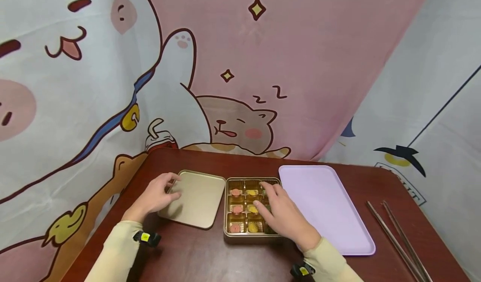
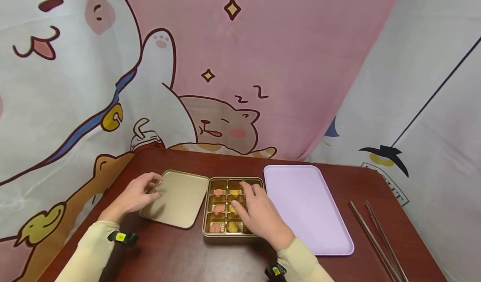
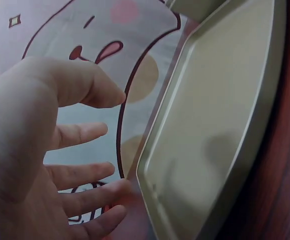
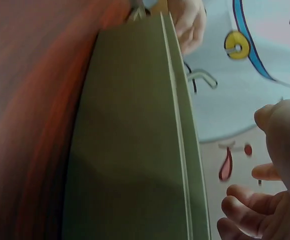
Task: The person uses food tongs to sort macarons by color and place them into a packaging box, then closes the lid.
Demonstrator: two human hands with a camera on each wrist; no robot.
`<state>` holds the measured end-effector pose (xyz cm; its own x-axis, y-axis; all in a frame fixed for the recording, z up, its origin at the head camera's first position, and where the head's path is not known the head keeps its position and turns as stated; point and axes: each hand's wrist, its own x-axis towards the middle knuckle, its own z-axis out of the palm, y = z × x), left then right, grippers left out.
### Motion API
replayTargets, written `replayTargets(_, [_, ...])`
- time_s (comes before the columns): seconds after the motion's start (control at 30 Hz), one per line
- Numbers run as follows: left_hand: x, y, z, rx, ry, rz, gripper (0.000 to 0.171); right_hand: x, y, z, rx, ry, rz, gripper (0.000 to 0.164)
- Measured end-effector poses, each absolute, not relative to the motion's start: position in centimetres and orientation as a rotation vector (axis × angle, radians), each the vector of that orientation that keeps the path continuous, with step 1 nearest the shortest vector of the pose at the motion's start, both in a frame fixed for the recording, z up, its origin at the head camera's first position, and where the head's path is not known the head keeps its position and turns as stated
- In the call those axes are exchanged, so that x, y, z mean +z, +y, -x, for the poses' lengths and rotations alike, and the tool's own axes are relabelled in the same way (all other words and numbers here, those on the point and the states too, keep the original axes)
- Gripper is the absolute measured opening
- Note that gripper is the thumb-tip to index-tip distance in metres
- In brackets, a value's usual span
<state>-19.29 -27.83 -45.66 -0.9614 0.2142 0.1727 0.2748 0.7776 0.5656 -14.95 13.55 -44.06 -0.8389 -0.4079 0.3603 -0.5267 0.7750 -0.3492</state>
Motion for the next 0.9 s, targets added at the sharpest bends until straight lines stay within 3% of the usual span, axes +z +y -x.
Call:
replayTargets(0.4, [-46.6, -30.0, 20.0, -0.872, -2.911, 0.305, 0.043, -43.5, 7.5, 14.7, 0.768, -2.729, -0.877, 0.061])
replayTargets(0.67, [-48.2, -30.1, 20.4, -0.767, -2.943, 0.414, 0.051, -43.4, 6.2, 14.8, 0.753, -2.712, -0.897, 0.064])
replayTargets(0.9, [-49.7, -29.5, 20.8, -0.563, -2.988, 0.372, 0.048, -43.3, 6.1, 14.9, 0.743, -2.736, -0.892, 0.064])
